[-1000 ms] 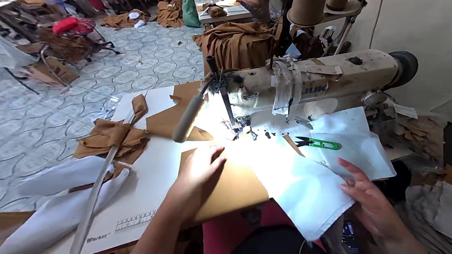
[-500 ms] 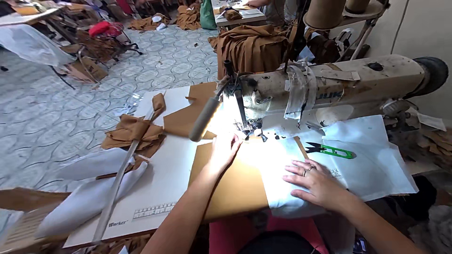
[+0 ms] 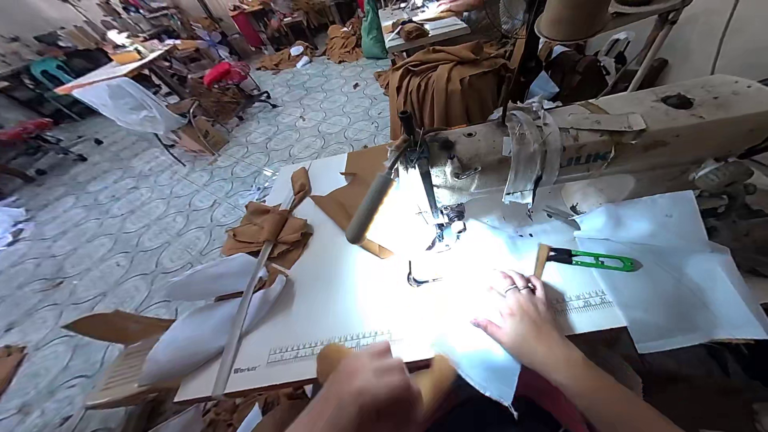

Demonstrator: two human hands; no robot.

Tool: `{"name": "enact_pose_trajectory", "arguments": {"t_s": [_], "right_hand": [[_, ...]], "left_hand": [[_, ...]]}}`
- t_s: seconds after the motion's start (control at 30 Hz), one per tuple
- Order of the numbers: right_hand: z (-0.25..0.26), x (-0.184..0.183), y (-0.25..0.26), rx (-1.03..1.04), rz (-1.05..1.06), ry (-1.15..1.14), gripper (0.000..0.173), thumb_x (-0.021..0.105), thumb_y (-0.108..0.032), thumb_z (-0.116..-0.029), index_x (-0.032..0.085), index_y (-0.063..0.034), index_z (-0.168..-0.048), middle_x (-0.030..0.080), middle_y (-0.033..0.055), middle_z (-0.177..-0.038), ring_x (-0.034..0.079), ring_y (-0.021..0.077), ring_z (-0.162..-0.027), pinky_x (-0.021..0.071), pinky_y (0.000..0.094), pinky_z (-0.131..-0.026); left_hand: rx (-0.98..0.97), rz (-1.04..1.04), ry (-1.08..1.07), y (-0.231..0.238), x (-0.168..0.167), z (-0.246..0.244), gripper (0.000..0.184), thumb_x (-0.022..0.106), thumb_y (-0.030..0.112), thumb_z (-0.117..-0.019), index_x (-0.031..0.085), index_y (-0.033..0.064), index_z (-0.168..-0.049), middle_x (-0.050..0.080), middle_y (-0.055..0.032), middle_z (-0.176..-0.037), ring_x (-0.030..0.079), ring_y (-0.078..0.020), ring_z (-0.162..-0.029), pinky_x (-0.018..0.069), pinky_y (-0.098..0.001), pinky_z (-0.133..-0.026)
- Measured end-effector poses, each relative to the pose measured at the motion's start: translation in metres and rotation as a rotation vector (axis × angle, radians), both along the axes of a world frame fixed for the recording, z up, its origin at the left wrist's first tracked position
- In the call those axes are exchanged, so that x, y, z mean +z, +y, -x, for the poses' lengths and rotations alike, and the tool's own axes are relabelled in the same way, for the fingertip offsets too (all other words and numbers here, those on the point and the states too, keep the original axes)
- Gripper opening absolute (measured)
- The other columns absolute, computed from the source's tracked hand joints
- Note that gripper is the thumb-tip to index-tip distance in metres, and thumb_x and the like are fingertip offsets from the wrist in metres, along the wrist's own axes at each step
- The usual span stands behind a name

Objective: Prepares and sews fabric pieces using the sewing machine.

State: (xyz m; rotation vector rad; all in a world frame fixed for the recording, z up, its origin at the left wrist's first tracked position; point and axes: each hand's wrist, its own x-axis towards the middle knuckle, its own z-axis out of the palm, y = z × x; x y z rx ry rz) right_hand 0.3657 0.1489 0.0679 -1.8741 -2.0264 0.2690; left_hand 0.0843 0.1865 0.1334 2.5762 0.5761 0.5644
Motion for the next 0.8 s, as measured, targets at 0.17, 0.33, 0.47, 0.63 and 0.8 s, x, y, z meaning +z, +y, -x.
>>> {"name": "enact_pose_trajectory", "arguments": {"t_s": [0.17, 0.33, 0.47, 0.63, 0.8], "right_hand": [[0.062, -0.021, -0.008, 0.267, -0.178, -0.012, 0.050, 0.061, -0.055, -0.0922, 0.073, -0.0210, -0.128, 0.071, 0.0147, -0.129, 0.067, 0.0366, -0.119, 0.0480, 0.0657, -0.097], [0.057, -0.021, -0.031, 0.319, 0.001, 0.284, 0.028, 0.057, -0.005, -0.0968, 0.069, 0.0083, -0.119, 0.069, 0.0258, -0.122, 0.065, 0.0351, -0.120, 0.0464, 0.0489, -0.107], [0.037, -0.025, -0.028, 0.354, -0.260, -0.171, 0.025, 0.059, -0.011, -0.0954, 0.074, -0.0032, -0.115, 0.074, 0.0174, -0.115, 0.067, 0.0305, -0.120, 0.0452, 0.0472, -0.110], [0.015, -0.038, -0.031, 0.388, -0.414, -0.244, 0.024, 0.065, -0.014, -0.0846, 0.076, -0.0128, -0.106, 0.077, 0.0053, -0.104, 0.071, 0.0245, -0.113, 0.0423, 0.0554, -0.111], [0.005, -0.024, -0.028, 0.488, -0.255, -0.152, 0.032, 0.072, -0.018, -0.0828, 0.074, -0.0067, -0.113, 0.076, 0.0117, -0.109, 0.070, 0.0302, -0.116, 0.0399, 0.0614, -0.112]], "left_hand": [[-0.200, 0.008, -0.110, -0.022, 0.044, -0.010, 0.029, 0.054, 0.026, -0.1038, 0.071, 0.0124, -0.085, 0.067, -0.0053, -0.079, 0.060, -0.0209, -0.084, 0.0446, -0.0344, -0.082], [0.256, 0.167, 0.094, 0.039, -0.035, -0.052, 0.024, 0.068, 0.023, -0.0949, 0.073, 0.0003, -0.096, 0.070, -0.0129, -0.078, 0.069, -0.0290, -0.076, 0.0537, -0.0520, -0.075], [0.430, -0.039, 0.007, 0.054, -0.081, -0.058, 0.034, 0.062, 0.034, -0.0938, 0.074, 0.0026, -0.088, 0.068, -0.0118, -0.077, 0.068, -0.0311, -0.077, 0.0513, -0.0566, -0.077], [0.427, -0.087, 0.027, 0.056, -0.080, -0.061, 0.031, 0.059, 0.027, -0.0960, 0.075, 0.0011, -0.101, 0.068, -0.0183, -0.129, 0.065, -0.0393, -0.120, 0.0428, -0.0657, -0.099], [0.359, -0.033, 0.078, 0.059, -0.072, -0.071, 0.025, 0.062, 0.021, -0.0961, 0.074, 0.0013, -0.105, 0.067, -0.0175, -0.131, 0.064, -0.0384, -0.122, 0.0430, -0.0653, -0.100]]}}
